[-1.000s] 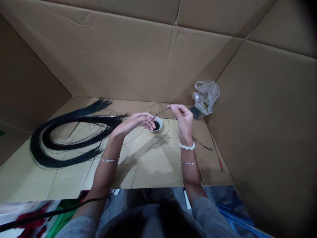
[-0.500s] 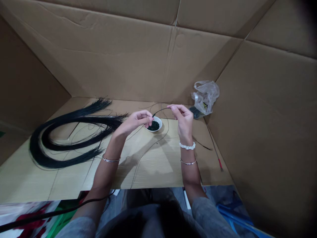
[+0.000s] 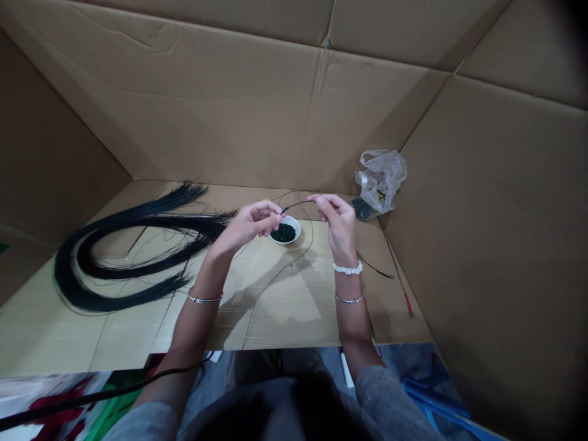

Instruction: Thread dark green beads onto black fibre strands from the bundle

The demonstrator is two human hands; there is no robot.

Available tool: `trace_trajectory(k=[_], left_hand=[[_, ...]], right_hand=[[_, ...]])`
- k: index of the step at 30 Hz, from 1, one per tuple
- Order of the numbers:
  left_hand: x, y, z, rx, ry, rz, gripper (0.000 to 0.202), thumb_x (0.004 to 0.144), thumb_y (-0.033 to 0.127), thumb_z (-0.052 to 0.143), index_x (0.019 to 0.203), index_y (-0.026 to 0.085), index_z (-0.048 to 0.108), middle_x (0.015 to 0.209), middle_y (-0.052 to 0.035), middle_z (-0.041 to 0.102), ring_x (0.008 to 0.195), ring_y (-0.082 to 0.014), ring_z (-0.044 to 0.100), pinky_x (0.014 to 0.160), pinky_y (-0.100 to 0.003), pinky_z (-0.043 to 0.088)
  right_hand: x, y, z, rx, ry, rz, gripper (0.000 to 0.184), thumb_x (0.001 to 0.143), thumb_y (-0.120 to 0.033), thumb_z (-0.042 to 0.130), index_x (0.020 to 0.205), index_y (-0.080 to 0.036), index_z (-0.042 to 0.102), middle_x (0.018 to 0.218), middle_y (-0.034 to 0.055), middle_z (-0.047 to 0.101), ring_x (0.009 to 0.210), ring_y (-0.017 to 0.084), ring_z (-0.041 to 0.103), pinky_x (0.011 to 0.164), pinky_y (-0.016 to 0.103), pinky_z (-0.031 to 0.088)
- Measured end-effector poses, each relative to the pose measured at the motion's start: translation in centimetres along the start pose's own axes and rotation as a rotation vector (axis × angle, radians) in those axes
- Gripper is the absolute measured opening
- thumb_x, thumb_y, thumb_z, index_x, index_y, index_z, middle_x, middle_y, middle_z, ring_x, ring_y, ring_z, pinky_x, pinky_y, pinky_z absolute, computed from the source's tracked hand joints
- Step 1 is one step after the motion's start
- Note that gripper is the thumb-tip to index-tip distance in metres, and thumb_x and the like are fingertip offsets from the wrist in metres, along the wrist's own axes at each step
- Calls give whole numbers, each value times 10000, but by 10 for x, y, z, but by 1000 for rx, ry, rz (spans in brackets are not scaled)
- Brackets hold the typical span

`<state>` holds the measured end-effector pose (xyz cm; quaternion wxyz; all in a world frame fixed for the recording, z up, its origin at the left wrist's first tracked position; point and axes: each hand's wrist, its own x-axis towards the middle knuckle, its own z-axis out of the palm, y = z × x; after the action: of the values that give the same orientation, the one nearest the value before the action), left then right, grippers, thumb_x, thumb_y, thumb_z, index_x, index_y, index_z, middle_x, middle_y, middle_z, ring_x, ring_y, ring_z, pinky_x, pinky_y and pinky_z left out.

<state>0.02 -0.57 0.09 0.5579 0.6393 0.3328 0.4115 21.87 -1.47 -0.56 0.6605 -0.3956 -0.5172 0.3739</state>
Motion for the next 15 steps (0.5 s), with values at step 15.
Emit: trace_trajectory(k=[15], left_hand=[[10, -15, 3, -287, -262, -96, 426, 990, 469, 542, 1117, 101, 715, 900, -113, 733, 670, -137, 640, 627, -261, 495]], right_hand=[[9, 19, -1, 86, -185, 96, 152, 832, -370, 760, 797, -224, 786, 907, 19, 793, 600, 85, 460, 543, 252, 314]])
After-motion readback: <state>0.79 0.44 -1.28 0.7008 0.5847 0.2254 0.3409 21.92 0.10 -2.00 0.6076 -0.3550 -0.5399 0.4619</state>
